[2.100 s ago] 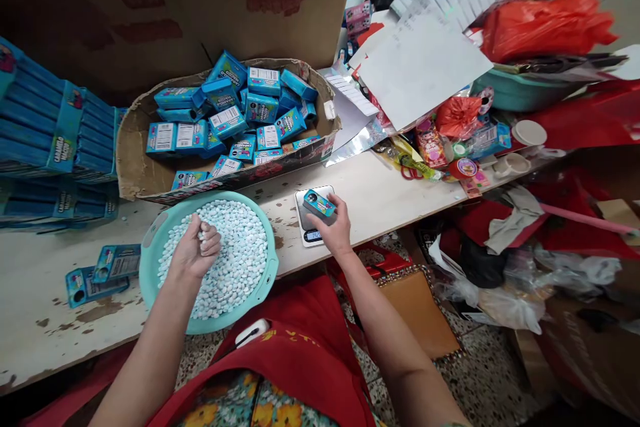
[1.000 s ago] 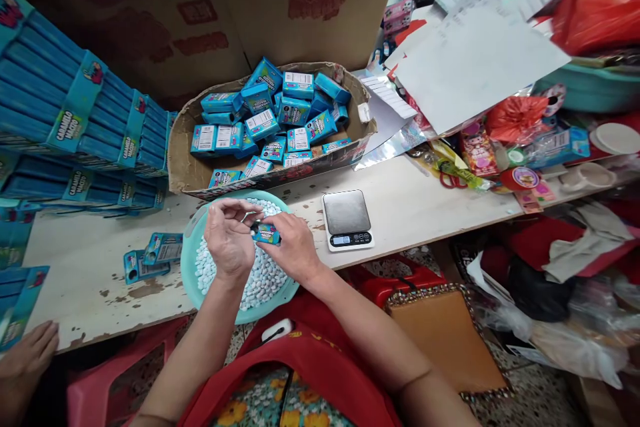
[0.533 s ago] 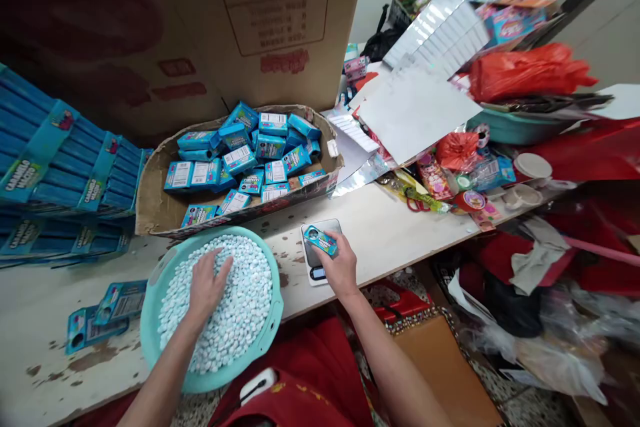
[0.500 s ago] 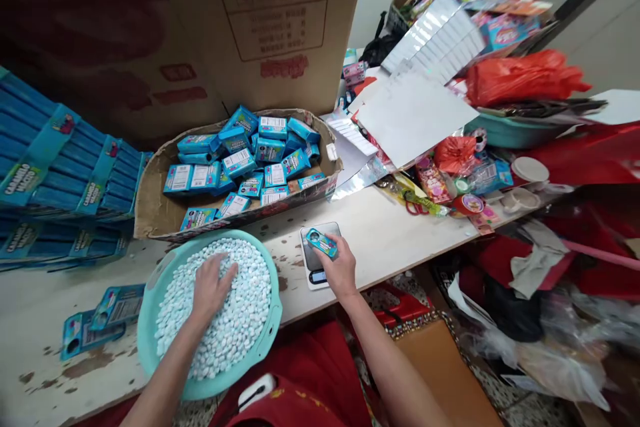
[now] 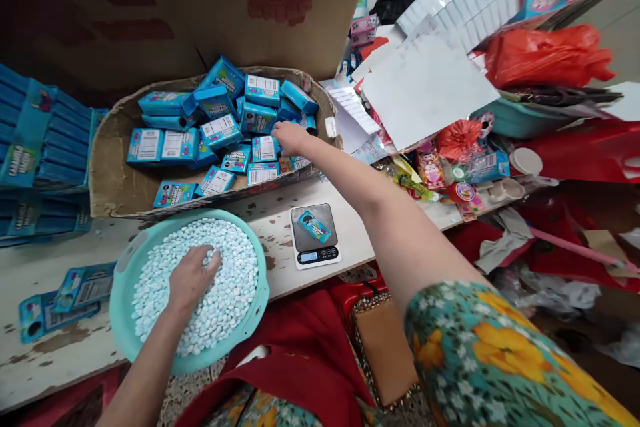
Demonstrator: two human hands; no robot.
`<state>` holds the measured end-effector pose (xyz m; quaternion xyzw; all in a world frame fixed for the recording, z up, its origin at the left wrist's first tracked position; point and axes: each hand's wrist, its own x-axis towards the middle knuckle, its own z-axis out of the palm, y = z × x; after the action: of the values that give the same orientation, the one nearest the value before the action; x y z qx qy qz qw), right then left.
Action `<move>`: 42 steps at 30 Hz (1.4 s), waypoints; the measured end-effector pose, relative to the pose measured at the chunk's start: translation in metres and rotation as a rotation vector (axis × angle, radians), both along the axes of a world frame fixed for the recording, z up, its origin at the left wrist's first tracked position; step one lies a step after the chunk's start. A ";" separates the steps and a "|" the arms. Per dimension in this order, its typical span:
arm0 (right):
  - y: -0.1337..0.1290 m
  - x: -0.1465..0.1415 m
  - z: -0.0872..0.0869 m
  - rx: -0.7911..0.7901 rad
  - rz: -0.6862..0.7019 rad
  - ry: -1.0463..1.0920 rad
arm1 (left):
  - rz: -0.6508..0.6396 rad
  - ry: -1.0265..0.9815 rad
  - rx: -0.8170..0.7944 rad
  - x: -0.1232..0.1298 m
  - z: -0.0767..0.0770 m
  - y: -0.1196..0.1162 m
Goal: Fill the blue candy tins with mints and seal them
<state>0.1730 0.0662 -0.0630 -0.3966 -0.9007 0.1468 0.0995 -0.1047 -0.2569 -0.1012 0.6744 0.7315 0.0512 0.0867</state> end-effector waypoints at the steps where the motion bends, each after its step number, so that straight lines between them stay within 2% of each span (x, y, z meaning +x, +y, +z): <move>1: 0.015 -0.006 -0.016 0.006 0.020 -0.020 | 0.032 0.006 0.011 -0.001 -0.002 0.001; 3: 0.031 -0.014 -0.039 0.049 0.006 -0.046 | 0.091 -0.009 0.046 -0.004 -0.006 0.003; 5: 0.032 -0.018 -0.048 0.071 -0.079 -0.173 | 0.157 -0.078 0.085 -0.007 -0.009 0.006; 7: 0.028 -0.022 -0.045 0.033 -0.191 -0.388 | 0.266 -0.216 0.081 -0.011 -0.009 0.009; 9: 0.022 -0.025 -0.035 -0.022 -0.252 -0.535 | 0.419 -0.434 0.029 -0.014 -0.006 0.011; 13: 0.010 -0.017 0.003 -0.045 -0.263 -0.528 | 0.766 -1.081 0.037 -0.018 0.013 0.011; 16: -0.021 0.004 0.049 -0.018 -0.370 -0.253 | 0.864 -1.558 0.006 -0.023 0.031 0.005; 19: -0.092 0.018 0.095 -0.031 -0.459 0.247 | 0.881 -1.916 -0.091 -0.031 0.042 -0.001; 21: -0.156 0.014 0.111 -0.146 -0.453 0.538 | 0.955 -2.051 -0.066 -0.033 0.042 -0.002; 22: -0.189 0.008 0.112 -0.244 -0.467 0.636 | 1.000 -2.090 -0.064 -0.032 0.041 -0.002; 24: -0.249 -0.010 0.104 -0.432 -0.503 0.712 | 1.055 -2.138 -0.101 -0.029 0.038 -0.001; 26: -0.292 -0.030 0.087 -0.551 -0.471 0.725 | 1.004 -2.185 -0.173 -0.025 0.040 0.000; 28: -0.317 -0.047 0.073 -0.600 -0.432 0.750 | 0.900 -2.221 -0.183 -0.021 0.049 0.000; 32: -0.331 -0.074 0.062 -0.540 -0.402 0.750 | 0.802 -2.256 -0.116 -0.016 0.091 -0.007; 34: -0.333 -0.087 0.063 -0.468 -0.374 0.696 | 0.746 -2.254 -0.013 -0.010 0.113 -0.010; 36: -0.336 -0.101 0.065 -0.398 -0.333 0.639 | 0.696 -2.198 0.129 -0.002 0.127 -0.012; 38: -0.340 -0.115 0.067 -0.360 -0.294 0.606 | 0.687 -2.093 0.256 0.006 0.134 -0.012; 42: -0.345 -0.132 0.074 -0.337 -0.296 0.581 | 0.672 -1.949 0.392 0.010 0.135 -0.011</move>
<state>0.0406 -0.2788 0.0113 -0.4751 -0.7308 0.3838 0.3048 -0.0947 -0.2678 0.0335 0.1058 0.4735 0.7112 0.5087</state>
